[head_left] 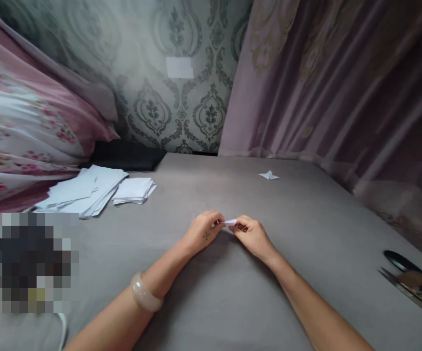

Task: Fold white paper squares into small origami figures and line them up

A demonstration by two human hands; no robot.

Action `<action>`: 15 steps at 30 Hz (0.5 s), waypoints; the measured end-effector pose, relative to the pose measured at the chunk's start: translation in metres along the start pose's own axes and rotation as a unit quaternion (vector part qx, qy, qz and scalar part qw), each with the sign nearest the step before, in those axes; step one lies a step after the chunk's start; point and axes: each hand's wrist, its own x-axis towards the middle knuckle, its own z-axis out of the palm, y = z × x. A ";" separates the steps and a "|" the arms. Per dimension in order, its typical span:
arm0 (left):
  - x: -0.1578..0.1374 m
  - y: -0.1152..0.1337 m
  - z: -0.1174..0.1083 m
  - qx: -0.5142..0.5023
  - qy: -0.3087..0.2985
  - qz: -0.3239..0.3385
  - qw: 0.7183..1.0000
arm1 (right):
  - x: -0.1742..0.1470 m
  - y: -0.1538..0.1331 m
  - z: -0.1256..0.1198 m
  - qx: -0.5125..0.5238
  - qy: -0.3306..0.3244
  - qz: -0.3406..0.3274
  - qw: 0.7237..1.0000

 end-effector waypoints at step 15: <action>0.037 -0.023 0.001 0.333 -0.081 0.175 0.923 | 0.039 0.017 0.012 -0.492 0.022 -0.289 0.821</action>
